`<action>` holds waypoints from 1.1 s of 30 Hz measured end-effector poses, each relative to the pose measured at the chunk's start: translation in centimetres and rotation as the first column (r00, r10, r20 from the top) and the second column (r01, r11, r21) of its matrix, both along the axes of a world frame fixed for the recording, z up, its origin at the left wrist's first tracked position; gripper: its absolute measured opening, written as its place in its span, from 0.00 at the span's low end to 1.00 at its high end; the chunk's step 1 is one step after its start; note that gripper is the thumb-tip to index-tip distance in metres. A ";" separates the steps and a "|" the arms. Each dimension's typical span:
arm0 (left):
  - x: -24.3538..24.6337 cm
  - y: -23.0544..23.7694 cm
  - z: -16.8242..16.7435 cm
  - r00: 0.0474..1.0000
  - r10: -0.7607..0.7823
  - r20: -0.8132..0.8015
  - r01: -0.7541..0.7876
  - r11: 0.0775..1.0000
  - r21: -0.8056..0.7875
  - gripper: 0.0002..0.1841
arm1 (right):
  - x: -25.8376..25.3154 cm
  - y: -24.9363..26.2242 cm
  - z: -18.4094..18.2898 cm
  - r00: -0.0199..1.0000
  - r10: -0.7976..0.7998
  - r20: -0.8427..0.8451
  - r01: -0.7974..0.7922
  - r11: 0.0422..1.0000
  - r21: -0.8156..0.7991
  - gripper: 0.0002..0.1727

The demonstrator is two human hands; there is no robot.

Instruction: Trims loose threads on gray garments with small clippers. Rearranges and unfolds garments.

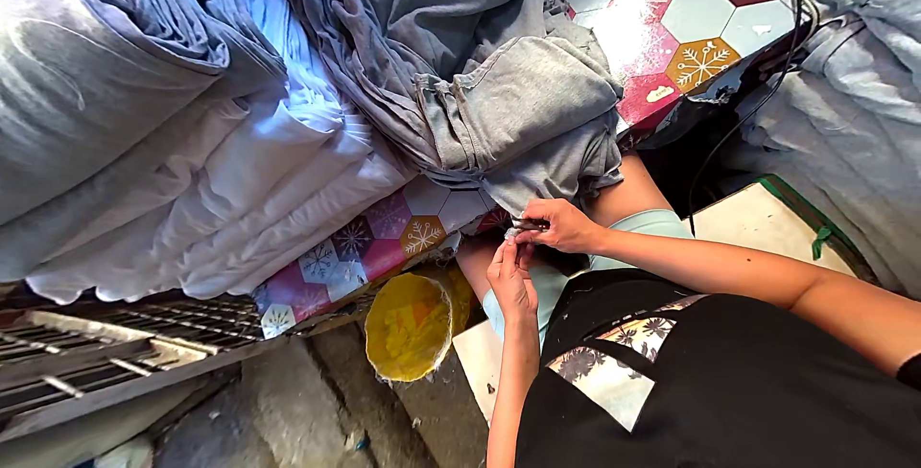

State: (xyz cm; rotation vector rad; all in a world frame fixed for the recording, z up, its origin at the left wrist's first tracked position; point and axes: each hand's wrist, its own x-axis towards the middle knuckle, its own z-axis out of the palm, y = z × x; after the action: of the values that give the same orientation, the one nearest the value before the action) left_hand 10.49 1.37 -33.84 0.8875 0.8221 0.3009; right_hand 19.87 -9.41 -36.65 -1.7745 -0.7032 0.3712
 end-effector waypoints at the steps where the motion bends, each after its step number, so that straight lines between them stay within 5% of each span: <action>1: 0.0 -0.2 0.0 1.000 0.009 0.003 -0.009 1.000 0.001 0.11 | -0.1 0.0 0.0 1.000 -0.015 0.005 0.015 1.000 -0.005 0.10; 6: -0.3 -0.9 0.4 0.998 0.048 0.046 -0.048 0.999 -0.002 0.11 | -0.3 -0.2 1.0 0.970 -0.067 -0.233 0.074 0.997 0.024 0.09; 14: -0.4 -1.4 -0.4 0.999 -0.005 0.047 -0.002 0.987 0.159 0.07 | 0.4 -1.3 1.9 0.990 -0.061 -0.125 0.051 0.996 -0.079 0.11; 19: -0.4 -1.4 -0.8 0.995 -0.035 0.089 0.006 0.952 0.305 0.11 | -0.1 -1.6 1.9 0.956 0.004 0.292 0.035 0.991 -0.129 0.04; 26: -0.9 -0.5 -1.5 0.971 -0.237 0.037 0.177 0.811 0.557 0.07 | -1.7 -2.6 4.0 0.794 0.040 0.607 0.093 0.978 -0.187 0.04; 33: -1.2 0.2 0.0 0.947 -0.321 -0.005 0.307 0.901 0.307 0.16 | -2.6 -3.1 2.7 0.564 0.058 0.823 -0.008 0.998 -0.064 0.08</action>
State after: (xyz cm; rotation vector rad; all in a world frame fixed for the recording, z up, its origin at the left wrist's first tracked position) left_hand 9.32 1.60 -33.86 1.2823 0.5837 0.1638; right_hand 17.27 -12.55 -33.93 -1.9546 -1.3999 -0.5052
